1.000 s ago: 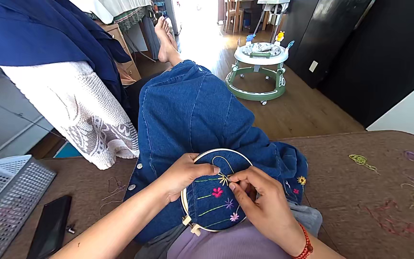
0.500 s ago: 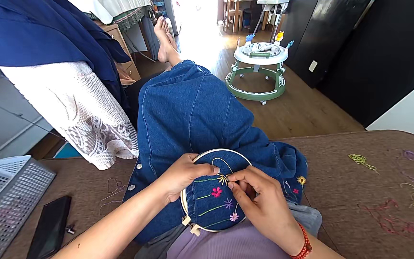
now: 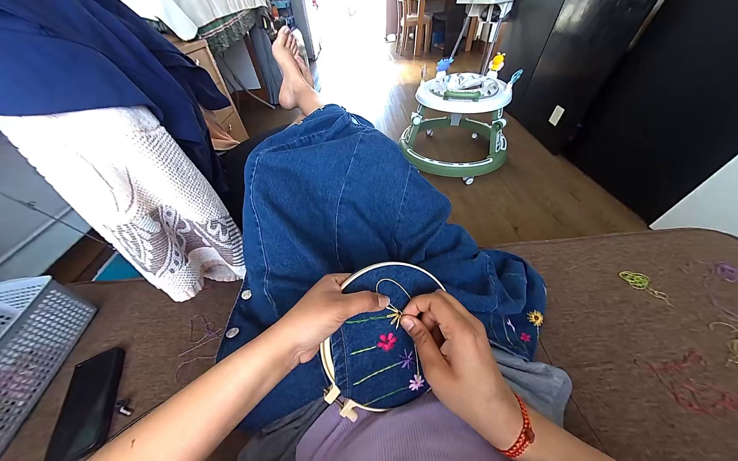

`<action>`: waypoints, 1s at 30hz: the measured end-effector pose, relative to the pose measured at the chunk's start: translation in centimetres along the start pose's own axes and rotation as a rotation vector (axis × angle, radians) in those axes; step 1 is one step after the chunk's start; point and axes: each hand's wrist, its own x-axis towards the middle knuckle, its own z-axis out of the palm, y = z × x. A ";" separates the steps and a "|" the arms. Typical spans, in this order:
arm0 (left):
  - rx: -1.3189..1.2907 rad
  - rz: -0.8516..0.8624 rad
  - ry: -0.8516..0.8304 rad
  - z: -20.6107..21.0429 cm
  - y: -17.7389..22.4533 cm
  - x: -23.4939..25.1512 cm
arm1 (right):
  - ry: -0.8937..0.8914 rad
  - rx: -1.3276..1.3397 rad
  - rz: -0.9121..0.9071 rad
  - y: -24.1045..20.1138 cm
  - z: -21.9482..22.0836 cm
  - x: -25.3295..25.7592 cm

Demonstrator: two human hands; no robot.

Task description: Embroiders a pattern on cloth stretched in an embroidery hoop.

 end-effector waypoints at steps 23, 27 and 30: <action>-0.019 -0.021 -0.049 -0.1 0.3 -0.6 | 0.030 0.106 0.010 0.0 0.1 0.1; -0.014 -0.002 -0.060 0.0 0.3 -0.8 | 0.041 0.146 0.012 -0.2 0.2 0.1; -0.020 -0.002 -0.054 0.1 0.3 -0.8 | 0.029 0.157 0.003 -0.2 0.0 0.1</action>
